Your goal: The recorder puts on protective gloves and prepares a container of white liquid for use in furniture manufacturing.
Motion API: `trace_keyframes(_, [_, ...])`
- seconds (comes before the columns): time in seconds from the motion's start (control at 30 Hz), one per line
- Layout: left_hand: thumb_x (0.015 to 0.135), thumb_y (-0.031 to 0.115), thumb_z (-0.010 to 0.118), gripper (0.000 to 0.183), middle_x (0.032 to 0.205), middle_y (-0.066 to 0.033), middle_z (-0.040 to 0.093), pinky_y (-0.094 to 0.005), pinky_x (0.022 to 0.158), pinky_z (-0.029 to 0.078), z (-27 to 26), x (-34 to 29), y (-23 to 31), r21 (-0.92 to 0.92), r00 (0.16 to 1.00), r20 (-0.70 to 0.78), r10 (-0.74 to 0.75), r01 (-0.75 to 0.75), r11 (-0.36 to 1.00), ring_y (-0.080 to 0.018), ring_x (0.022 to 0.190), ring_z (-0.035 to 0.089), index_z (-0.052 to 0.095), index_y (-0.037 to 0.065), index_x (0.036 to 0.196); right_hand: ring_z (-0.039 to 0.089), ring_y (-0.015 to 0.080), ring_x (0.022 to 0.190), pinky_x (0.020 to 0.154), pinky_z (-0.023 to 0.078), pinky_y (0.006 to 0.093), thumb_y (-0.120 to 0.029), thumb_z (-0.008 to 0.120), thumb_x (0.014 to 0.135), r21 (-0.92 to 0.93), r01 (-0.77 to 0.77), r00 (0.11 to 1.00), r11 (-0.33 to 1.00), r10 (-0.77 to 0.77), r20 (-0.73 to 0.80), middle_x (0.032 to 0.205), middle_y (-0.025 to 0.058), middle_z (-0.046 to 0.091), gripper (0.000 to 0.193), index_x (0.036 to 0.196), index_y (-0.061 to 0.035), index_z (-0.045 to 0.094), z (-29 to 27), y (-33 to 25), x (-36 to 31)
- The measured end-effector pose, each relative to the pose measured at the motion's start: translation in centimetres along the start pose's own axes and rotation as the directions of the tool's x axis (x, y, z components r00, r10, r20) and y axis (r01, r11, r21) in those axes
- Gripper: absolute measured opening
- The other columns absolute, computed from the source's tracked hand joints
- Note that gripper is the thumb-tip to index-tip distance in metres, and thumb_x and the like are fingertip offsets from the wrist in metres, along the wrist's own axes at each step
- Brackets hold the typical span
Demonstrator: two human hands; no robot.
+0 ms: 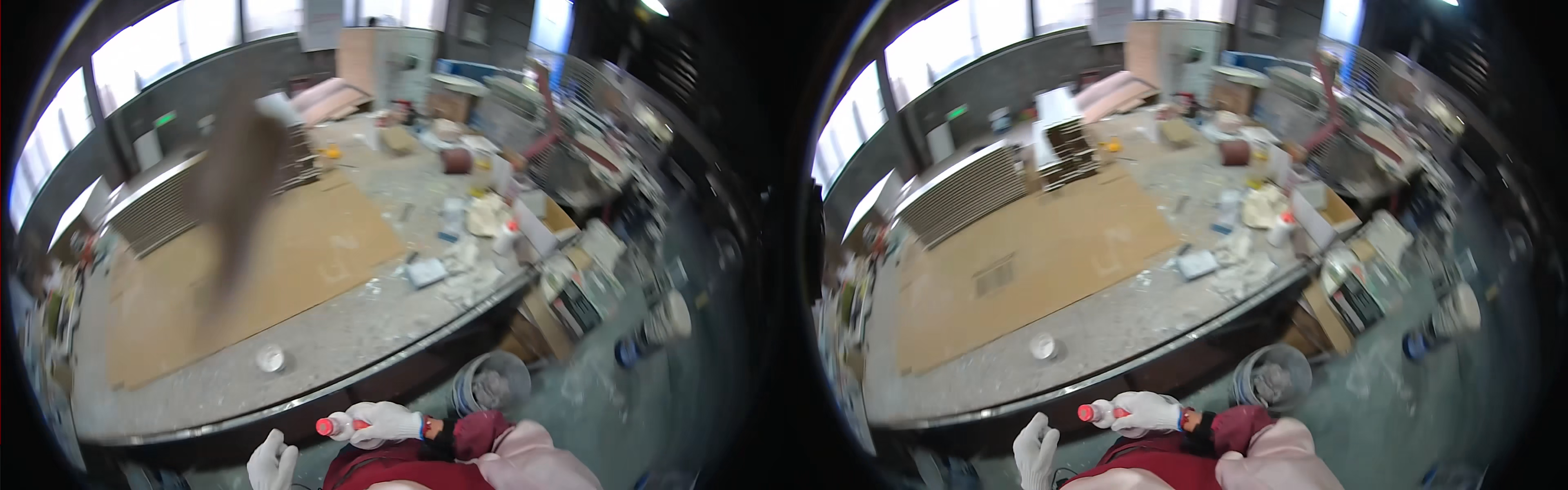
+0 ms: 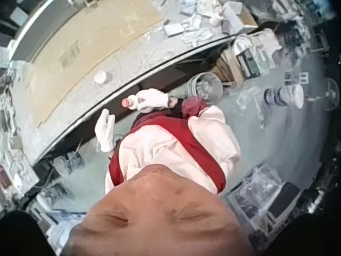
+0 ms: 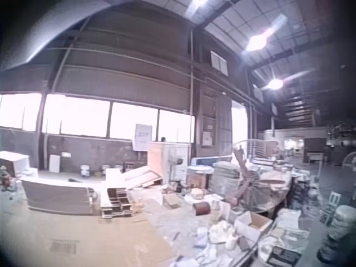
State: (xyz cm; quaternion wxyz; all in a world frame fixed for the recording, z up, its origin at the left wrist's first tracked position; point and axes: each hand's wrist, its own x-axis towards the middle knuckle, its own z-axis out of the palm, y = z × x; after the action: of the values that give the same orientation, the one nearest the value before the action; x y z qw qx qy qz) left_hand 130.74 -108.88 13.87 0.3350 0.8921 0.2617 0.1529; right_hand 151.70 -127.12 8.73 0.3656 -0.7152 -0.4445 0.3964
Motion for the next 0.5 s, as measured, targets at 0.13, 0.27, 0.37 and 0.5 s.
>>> trace_keyframes(0.13, [0.079,0.009,0.071,0.039,0.091,-0.0049,0.061,-0.0263,0.072,0.049,1.4,2.7,1.9,-0.198,0.965,0.261,0.010,0.043,0.979,-0.0135,0.079,0.057,0.059,-0.003,0.113,0.062,0.0319,0.092,0.081,0.048,0.0369,-0.043,0.067,0.077,0.028,-0.105,0.990,0.994,0.107,-0.093,0.109,0.0106,0.061,0.052,0.114,-0.0081,0.057,-0.4,2.1,-2.7])
trace_keyframes(0.27, [0.068,0.018,0.070,0.032,0.072,-0.0006,0.055,-0.0277,0.061,0.044,2.7,5.5,5.9,-0.063,0.806,0.584,-0.100,0.167,0.984,-0.0100,0.065,0.049,0.052,0.005,0.091,0.063,0.0324,0.081,0.073,0.048,0.0382,-0.039,0.066,0.076,0.176,-0.043,0.954,0.983,0.092,-0.284,0.087,0.0153,0.065,0.039,0.094,-0.0057,0.060,0.6,2.1,-3.7])
trace_keyframes(0.37, [0.063,0.024,0.082,0.073,0.111,-0.0107,0.060,-0.0301,0.093,0.043,7.4,6.5,1.8,-0.562,0.684,0.693,0.229,0.314,0.765,-0.0160,0.108,0.055,0.050,0.004,0.126,0.063,0.0309,0.082,0.075,0.049,0.0367,-0.040,0.068,0.076,0.196,-0.045,0.939,0.980,0.108,-0.325,0.089,0.0152,0.065,0.043,0.102,-0.0064,0.061,-0.4,-0.4,-4.6])
trace_keyframes(0.5, [0.057,0.033,0.087,0.092,0.124,-0.0134,0.053,-0.0349,0.098,0.040,9.7,8.1,3.5,-0.387,0.662,0.697,0.275,0.024,0.922,-0.0239,0.116,0.052,0.040,0.002,0.129,0.064,0.0279,0.082,0.076,0.049,0.0344,-0.039,0.072,0.075,0.292,0.189,0.854,0.938,-0.010,-0.521,0.088,0.0150,0.065,0.050,0.111,-0.0064,0.061,-0.9,0.1,-4.9])
